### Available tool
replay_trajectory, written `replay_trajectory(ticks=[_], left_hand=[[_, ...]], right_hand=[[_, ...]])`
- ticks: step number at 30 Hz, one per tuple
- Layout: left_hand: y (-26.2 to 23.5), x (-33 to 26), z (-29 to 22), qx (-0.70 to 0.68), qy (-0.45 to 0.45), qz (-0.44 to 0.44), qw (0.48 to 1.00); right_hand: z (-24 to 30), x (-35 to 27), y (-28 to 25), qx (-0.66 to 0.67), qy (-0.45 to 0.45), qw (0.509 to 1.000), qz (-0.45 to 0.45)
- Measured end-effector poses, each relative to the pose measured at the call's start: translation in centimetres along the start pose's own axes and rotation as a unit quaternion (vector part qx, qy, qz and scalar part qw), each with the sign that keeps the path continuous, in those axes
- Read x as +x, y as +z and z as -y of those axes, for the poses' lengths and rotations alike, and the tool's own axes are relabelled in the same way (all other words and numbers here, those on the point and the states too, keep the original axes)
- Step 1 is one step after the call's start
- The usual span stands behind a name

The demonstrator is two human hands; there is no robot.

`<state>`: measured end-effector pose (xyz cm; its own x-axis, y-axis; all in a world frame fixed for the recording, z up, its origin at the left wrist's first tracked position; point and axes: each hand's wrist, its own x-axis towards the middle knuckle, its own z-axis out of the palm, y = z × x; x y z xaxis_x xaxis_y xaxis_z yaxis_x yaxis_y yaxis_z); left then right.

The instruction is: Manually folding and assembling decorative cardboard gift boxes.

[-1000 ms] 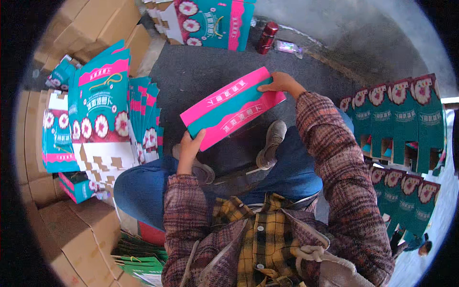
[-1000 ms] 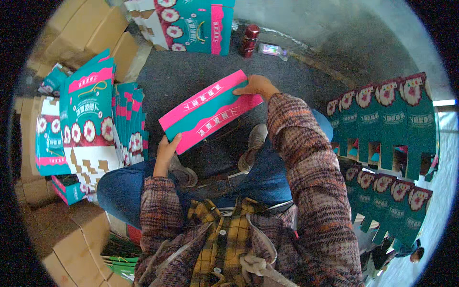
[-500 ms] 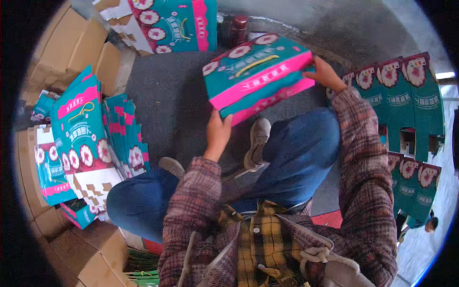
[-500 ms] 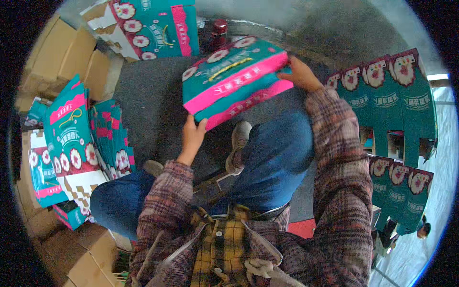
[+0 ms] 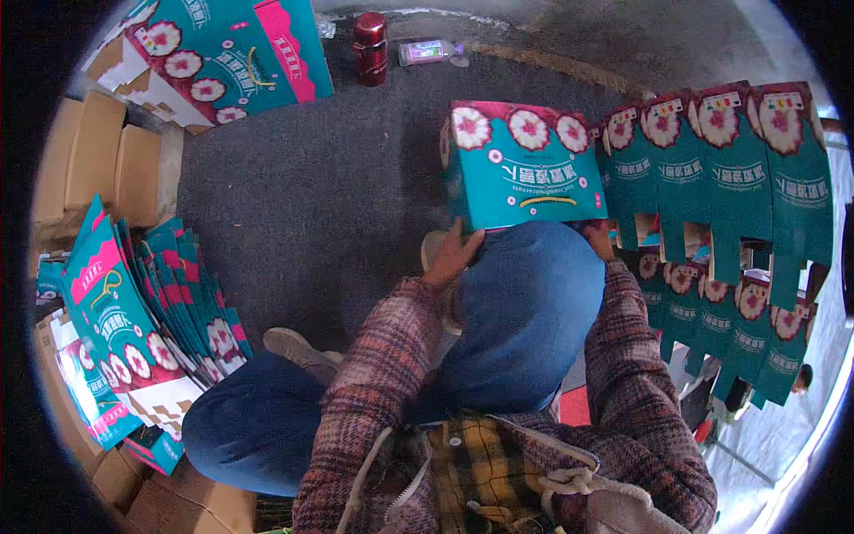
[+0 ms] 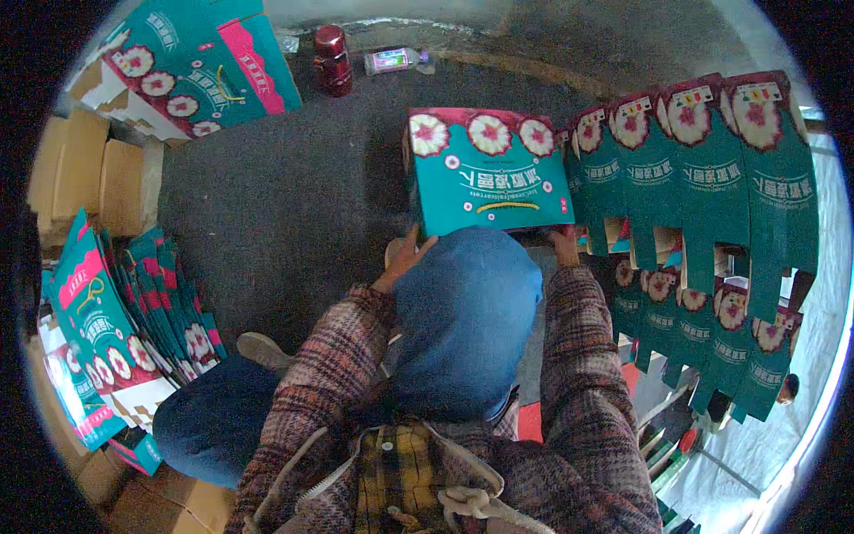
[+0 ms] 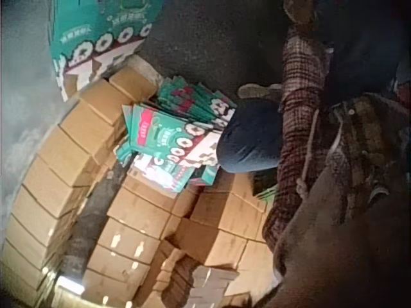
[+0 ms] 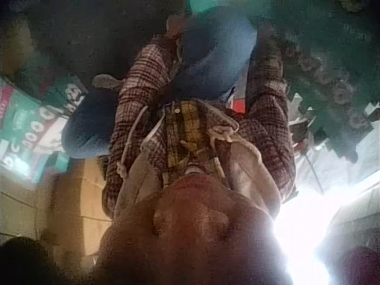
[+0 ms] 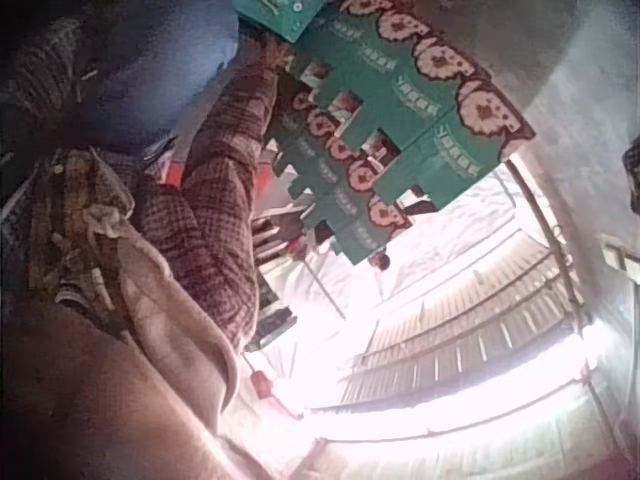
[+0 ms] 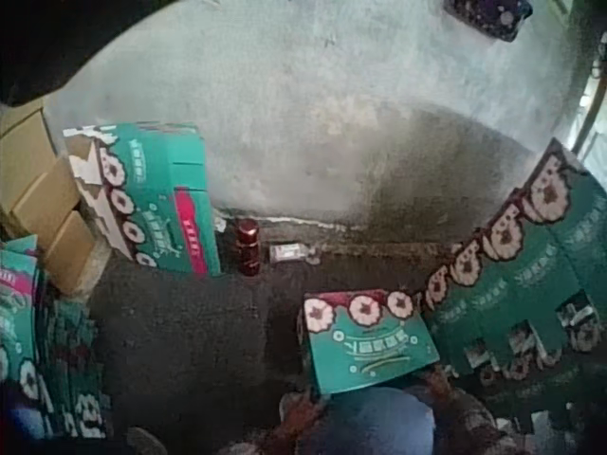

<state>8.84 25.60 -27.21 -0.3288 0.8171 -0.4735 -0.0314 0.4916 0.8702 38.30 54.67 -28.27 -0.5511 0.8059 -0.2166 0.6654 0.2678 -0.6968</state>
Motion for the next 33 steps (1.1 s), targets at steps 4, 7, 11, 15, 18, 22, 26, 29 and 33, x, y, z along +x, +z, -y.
replay_trajectory(ticks=[4,7,11,15,18,22,26,29,33], left_hand=[[4.2,3.4,-0.1,-0.201,0.02,0.085,0.976],[1.7,3.4,3.2,-0.23,-0.042,0.003,0.972],[-0.2,0.3,-2.6,-0.093,0.127,0.015,0.987],[-6.5,-4.3,-4.7,-0.197,-0.033,-0.034,0.979],[-10.3,-12.3,-12.2,-0.094,0.027,-0.092,0.991],[-13.8,-25.1,-15.8,-0.091,0.161,-0.137,0.973],[-18.2,-39.6,-21.3,-0.023,0.277,-0.145,0.95],[-20.9,-47.8,-18.1,-0.016,0.31,-0.326,0.893],[-25.6,-51.7,-6.5,-0.283,0.195,-0.602,0.721]], right_hand=[[-9.3,0.8,-4.9,-0.407,-0.151,0.901,0.004],[-8.1,2.9,1.4,-0.538,-0.073,0.838,0.055],[-11.9,-0.4,-0.9,-0.375,-0.041,0.908,-0.183],[-5.2,-0.1,3.4,-0.131,-0.055,0.964,-0.224],[0.4,-1.2,3.4,0.111,-0.054,0.988,-0.096],[18.5,-3.3,2.5,0.518,0.015,0.855,0.012],[33.0,-5.0,-3.3,0.216,-0.172,0.961,0.03],[42.0,-8.2,-4.4,0.196,-0.261,0.941,0.086],[51.5,-15.0,-1.2,0.133,-0.363,0.909,0.16]])
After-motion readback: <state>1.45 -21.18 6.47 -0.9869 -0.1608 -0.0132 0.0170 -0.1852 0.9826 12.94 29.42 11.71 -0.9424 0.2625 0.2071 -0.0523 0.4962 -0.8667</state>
